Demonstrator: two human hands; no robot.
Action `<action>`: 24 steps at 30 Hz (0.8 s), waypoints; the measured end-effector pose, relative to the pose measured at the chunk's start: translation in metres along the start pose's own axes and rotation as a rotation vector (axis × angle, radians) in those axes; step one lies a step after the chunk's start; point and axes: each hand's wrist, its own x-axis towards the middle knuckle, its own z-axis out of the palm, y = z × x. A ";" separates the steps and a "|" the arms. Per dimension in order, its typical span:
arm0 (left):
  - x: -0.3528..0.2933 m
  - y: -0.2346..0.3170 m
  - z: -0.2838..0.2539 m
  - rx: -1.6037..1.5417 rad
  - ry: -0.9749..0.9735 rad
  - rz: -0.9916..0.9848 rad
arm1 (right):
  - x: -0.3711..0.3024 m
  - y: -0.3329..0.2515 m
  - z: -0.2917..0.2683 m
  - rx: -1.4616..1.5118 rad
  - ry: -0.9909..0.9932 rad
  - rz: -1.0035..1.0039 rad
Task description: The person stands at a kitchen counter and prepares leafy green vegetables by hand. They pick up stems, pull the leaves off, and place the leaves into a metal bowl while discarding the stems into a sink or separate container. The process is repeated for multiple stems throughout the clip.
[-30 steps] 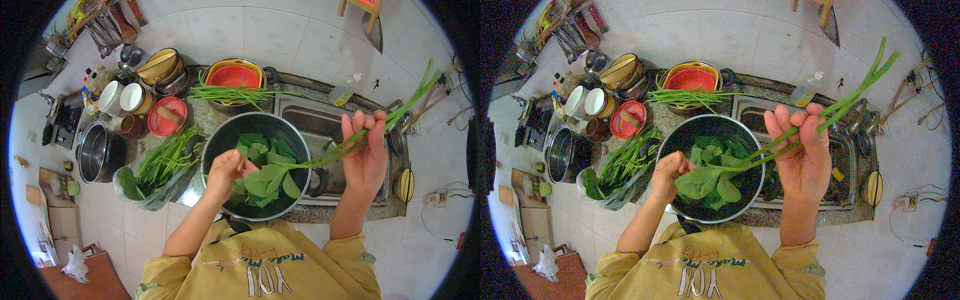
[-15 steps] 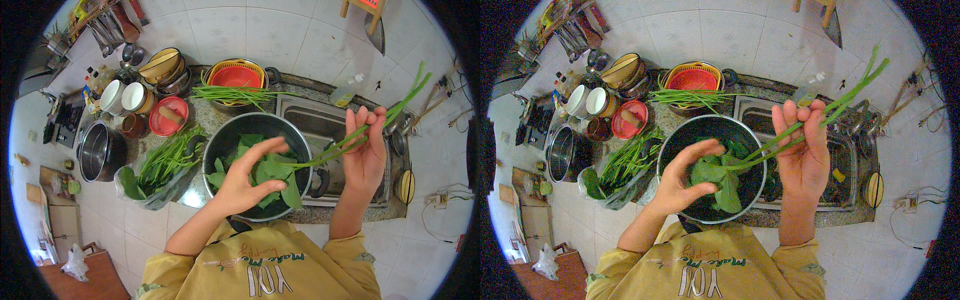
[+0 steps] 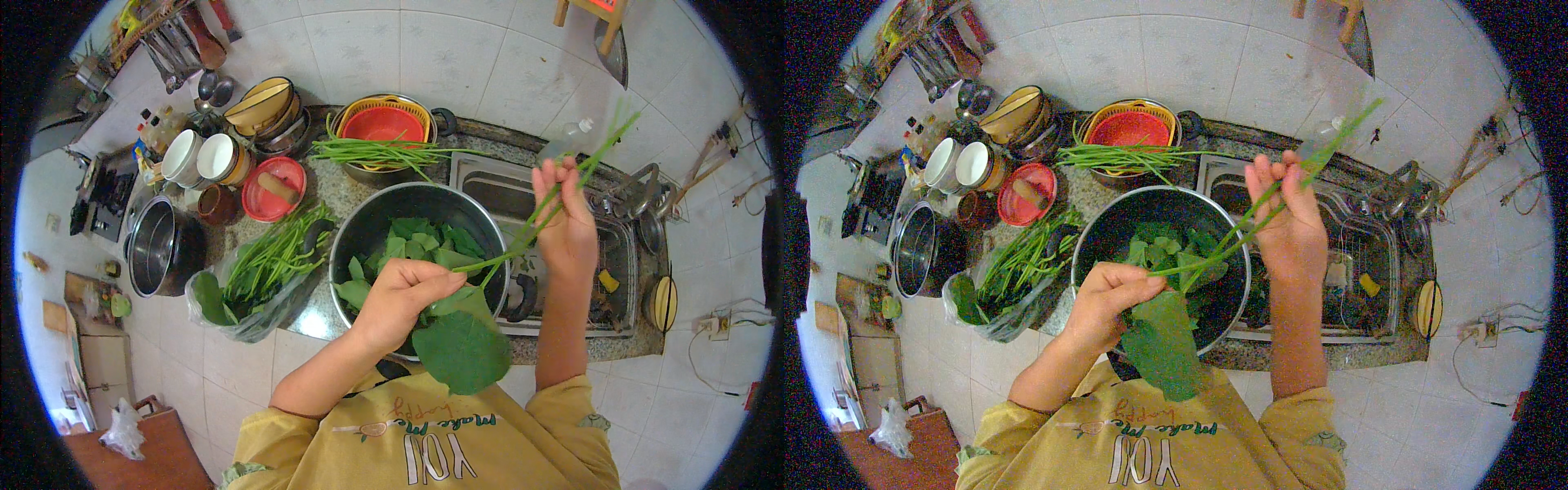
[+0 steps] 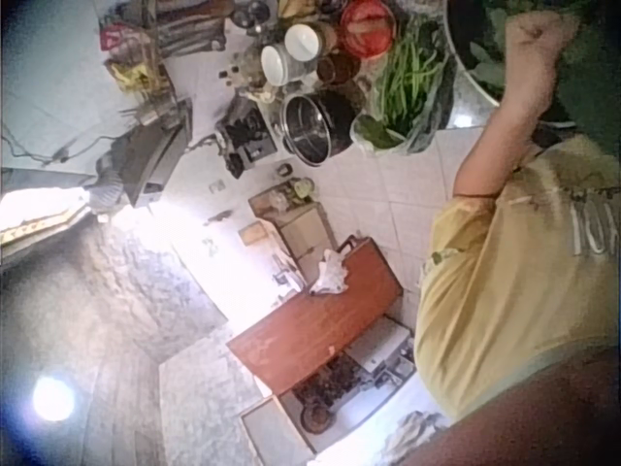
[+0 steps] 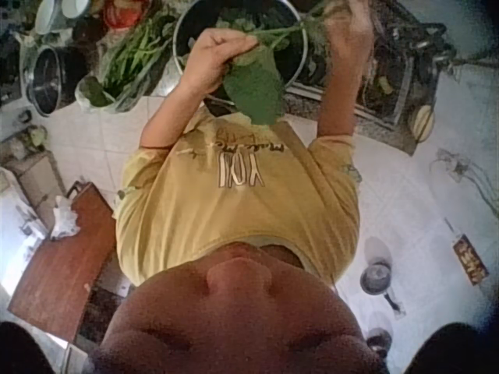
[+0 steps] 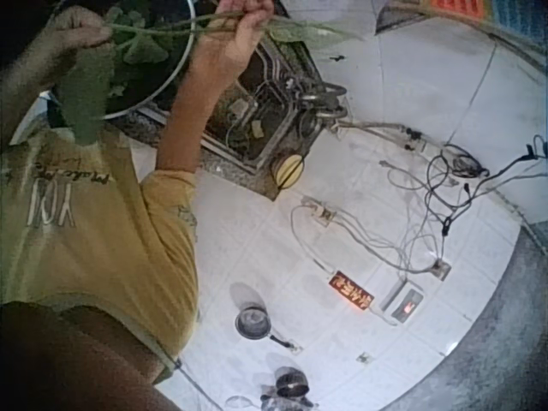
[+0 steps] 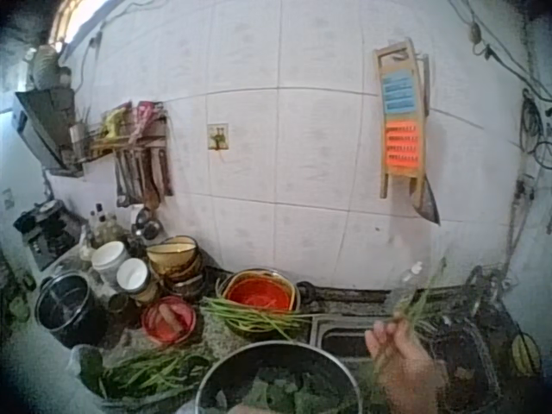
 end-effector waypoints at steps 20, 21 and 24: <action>0.009 -0.003 0.003 -0.360 -0.157 -0.171 | 0.007 0.030 -0.015 0.020 -0.002 0.106; 0.011 -0.008 0.000 -0.321 -0.154 -0.149 | 0.007 0.029 -0.014 0.006 -0.021 0.090; 0.011 -0.015 -0.005 -0.270 -0.111 -0.087 | 0.005 0.023 -0.010 0.026 -0.081 0.060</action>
